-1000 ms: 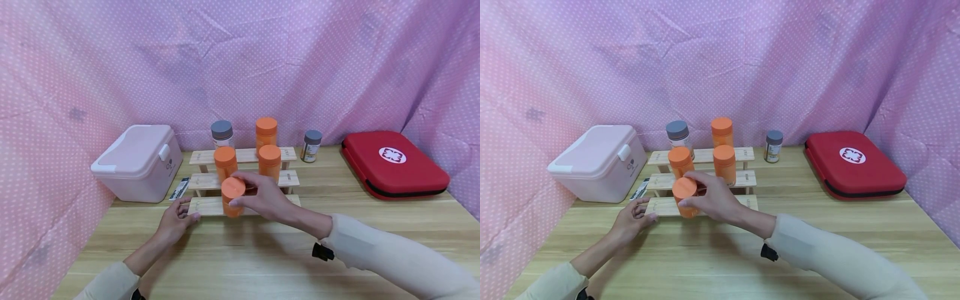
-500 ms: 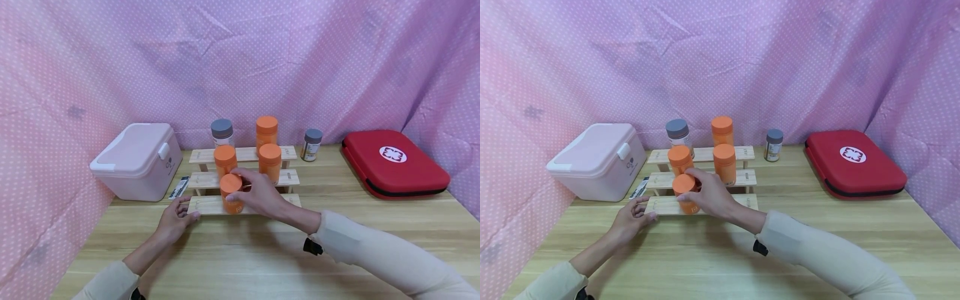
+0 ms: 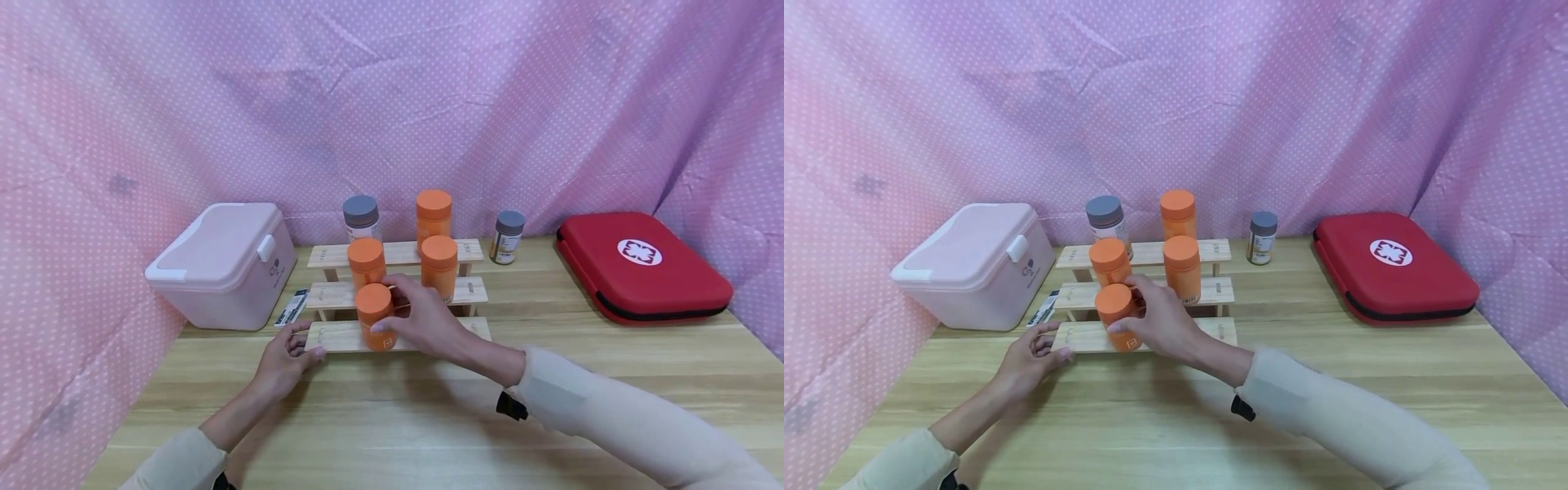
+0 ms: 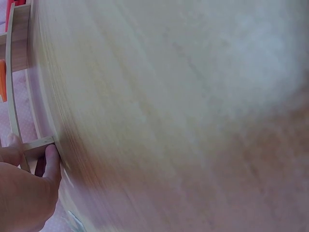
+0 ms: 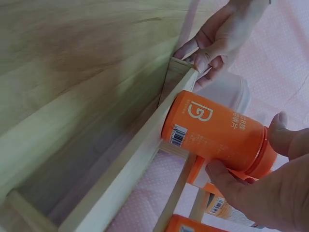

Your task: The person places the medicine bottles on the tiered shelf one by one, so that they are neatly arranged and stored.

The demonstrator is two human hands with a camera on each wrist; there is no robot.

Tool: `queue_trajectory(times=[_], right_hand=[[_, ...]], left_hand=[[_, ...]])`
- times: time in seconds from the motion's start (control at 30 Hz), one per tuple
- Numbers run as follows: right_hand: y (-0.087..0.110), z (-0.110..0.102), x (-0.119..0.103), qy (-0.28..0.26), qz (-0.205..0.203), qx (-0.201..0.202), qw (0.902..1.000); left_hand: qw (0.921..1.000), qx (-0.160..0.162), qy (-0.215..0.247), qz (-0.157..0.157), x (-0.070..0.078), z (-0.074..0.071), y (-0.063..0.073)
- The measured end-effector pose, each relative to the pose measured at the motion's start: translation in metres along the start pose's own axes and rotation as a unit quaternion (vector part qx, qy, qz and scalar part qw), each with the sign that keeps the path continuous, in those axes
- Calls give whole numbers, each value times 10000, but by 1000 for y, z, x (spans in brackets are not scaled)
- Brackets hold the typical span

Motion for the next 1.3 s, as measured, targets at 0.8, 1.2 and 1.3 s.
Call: queue_trajectory(times=[0.8,1.2,1.3], right_hand=[[97,-86,54,1620,209,944,9820],[70,-155,90,2145,415,1704,9609],[49,-174,104,2043,589,1717,9619]], left_hand=[[10000,-55,-46,37,0,2,0],[10000,-30,-20,75,-1,1,0],[10000,-23,-31,29,-1,1,-1]])
Point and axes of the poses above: each hand's wrist, its own y-axis away from the middle knuckle, its own z-axis out of the palm, x = y × z, the point moved 1 cm from there along -y, towards the middle knuckle, and after that the axes turned 9 degrees about -x, right-handed, at the moved point
